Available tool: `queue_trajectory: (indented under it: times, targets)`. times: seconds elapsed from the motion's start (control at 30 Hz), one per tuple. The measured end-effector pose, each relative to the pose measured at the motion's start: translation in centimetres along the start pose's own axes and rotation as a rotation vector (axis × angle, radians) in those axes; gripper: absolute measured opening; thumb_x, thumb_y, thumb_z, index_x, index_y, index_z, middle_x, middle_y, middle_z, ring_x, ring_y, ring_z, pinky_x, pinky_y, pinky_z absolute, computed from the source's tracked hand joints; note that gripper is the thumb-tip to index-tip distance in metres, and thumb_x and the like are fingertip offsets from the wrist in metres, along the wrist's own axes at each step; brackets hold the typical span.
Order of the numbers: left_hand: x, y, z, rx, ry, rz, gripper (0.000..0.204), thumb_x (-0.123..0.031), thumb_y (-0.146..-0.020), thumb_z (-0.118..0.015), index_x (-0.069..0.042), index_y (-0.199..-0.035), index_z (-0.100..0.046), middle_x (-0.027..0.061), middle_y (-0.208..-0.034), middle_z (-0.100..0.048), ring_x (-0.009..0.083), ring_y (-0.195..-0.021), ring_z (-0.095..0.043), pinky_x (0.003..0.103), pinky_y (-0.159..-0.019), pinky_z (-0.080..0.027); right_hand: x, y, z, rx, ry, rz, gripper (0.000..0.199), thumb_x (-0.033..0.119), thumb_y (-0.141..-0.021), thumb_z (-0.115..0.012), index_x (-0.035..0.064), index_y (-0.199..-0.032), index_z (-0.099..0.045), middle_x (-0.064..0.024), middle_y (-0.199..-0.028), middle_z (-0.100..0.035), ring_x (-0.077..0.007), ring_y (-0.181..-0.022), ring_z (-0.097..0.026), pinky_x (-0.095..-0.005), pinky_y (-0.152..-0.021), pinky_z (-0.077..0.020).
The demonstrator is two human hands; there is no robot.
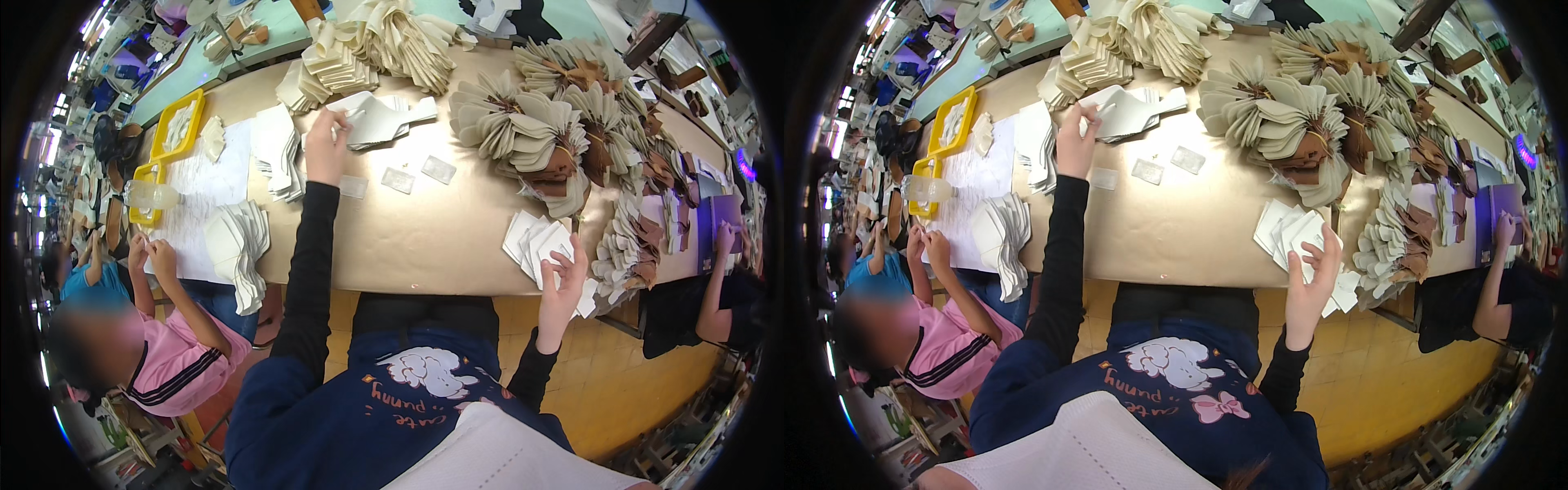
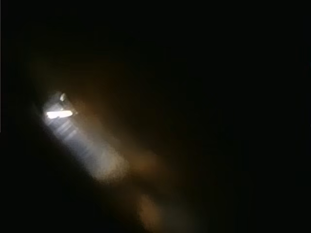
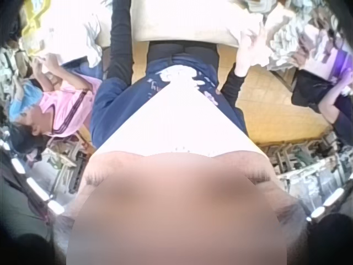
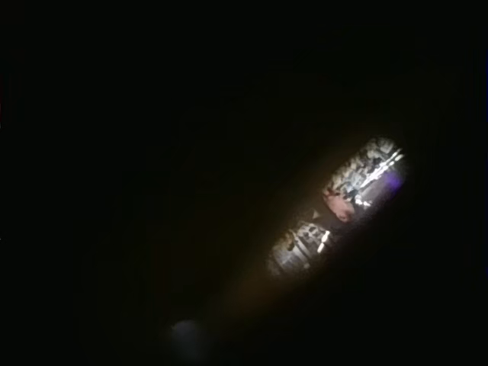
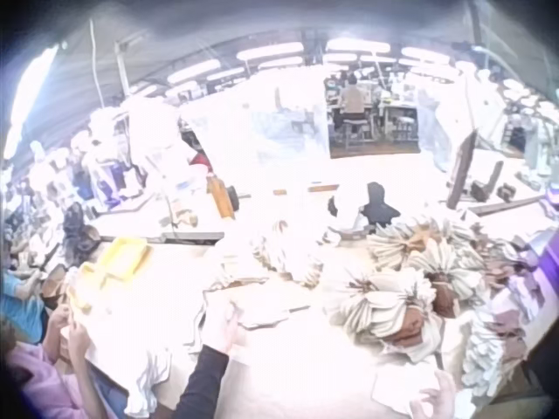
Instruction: The person repeatedly picks small white paper labels and places them onto white fabric pieces on a worktable. They smooth each label into place and stack the labeled pieces. The person briefly retrieves a phone from their pocket and returns it while continuing the labeling task.
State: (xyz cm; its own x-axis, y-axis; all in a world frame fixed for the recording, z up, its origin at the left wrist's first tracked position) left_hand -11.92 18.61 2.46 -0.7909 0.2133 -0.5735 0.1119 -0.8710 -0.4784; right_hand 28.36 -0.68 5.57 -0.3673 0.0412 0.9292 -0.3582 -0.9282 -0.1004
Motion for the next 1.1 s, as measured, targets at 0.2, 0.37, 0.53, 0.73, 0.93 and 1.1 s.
queue_trajectory:
  times: [0.2, 0.37, 0.53, 0.73, 0.93, 1.1]
  targets:
    - [-9.8, 4.9, 2.4, -0.141, -0.042, -0.149, 0.013, 0.001, -0.087, -0.065, -0.009, -0.095, -0.062, -0.0044, -0.102, -0.073, 0.0224, -0.13, -0.057, 0.054, -0.117, -0.024, 3.5, 0.2, -3.3, 0.119, 0.182, 0.302, 0.056, 0.0, -0.084, -0.07, 0.0036, -0.138, -0.053, -0.016, -0.141, -0.051, -0.0301, -0.121, -0.055, -0.0391, -0.102, -0.0436]
    - [-13.0, 5.9, 3.8, 0.059, 0.274, -0.065, 0.018, 0.007, -0.091, -0.057, -0.006, -0.101, -0.049, 0.0078, -0.116, -0.072, 0.0335, -0.132, -0.054, 0.051, -0.114, -0.032, 5.6, 0.5, -6.1, 0.282, 0.138, 0.421, 0.056, 0.0, -0.081, -0.073, 0.0064, -0.134, -0.056, -0.0173, -0.142, -0.049, -0.0367, -0.13, -0.049, -0.0451, -0.109, -0.0399]
    - [-15.6, 8.9, 6.0, 0.165, 0.538, -0.137, 0.021, 0.008, -0.09, -0.058, -0.007, -0.091, -0.043, 0.015, -0.115, -0.071, 0.0431, -0.13, -0.052, 0.051, -0.111, -0.038, 6.4, 0.7, -7.6, 0.258, 0.166, 0.524, 0.051, 0.001, -0.078, -0.078, 0.0072, -0.126, -0.063, -0.0141, -0.128, -0.058, -0.0331, -0.115, -0.057, -0.0479, -0.105, -0.0423]
    - [-15.0, 9.7, 5.8, 0.44, 0.834, -0.037, 0.024, -0.006, -0.089, -0.068, -0.008, -0.08, -0.046, 0.0138, -0.099, -0.073, 0.0311, -0.117, -0.058, 0.053, -0.113, -0.034, 6.4, -0.4, -6.9, 0.319, 0.191, 0.575, 0.044, 0.008, -0.074, -0.082, 0.008, -0.116, -0.069, -0.0072, -0.099, -0.064, -0.0251, -0.095, -0.06, -0.0464, -0.101, -0.0416]
    - [-15.7, 10.1, 4.7, 0.489, 0.732, 0.105, 0.014, -0.012, -0.091, -0.067, -0.003, -0.083, -0.06, 0.0105, -0.093, -0.072, 0.0295, -0.118, -0.056, 0.048, -0.109, -0.038, 6.1, 0.3, -7.2, 0.387, 0.4, 0.56, 0.039, 0.012, -0.076, -0.08, 0.0065, -0.113, -0.068, -0.0068, -0.1, -0.064, -0.024, -0.095, -0.061, -0.0464, -0.102, -0.0396]
    - [-17.6, 9.7, 4.0, 0.488, 0.715, -0.063, 0.02, -0.021, -0.099, -0.06, -0.003, -0.098, -0.069, 0.0093, -0.088, -0.067, 0.0308, -0.111, -0.059, 0.038, -0.097, -0.045, 4.2, 0.4, -7.3, 0.257, 0.136, 0.356, 0.031, 0.001, -0.077, -0.077, 0.0006, -0.106, -0.065, -0.0132, -0.096, -0.066, -0.0297, -0.091, -0.063, -0.0434, -0.098, -0.0448]
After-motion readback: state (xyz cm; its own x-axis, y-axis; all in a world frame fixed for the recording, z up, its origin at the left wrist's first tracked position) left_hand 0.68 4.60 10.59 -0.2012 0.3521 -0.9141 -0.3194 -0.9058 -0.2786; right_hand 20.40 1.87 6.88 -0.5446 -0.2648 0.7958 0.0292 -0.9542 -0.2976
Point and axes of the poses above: each hand's wrist, its own y-axis away from the middle knuckle, its own z-axis out of the back of the hand, x = y × z, the point moved 3 cm from there along -y, towards the middle knuckle
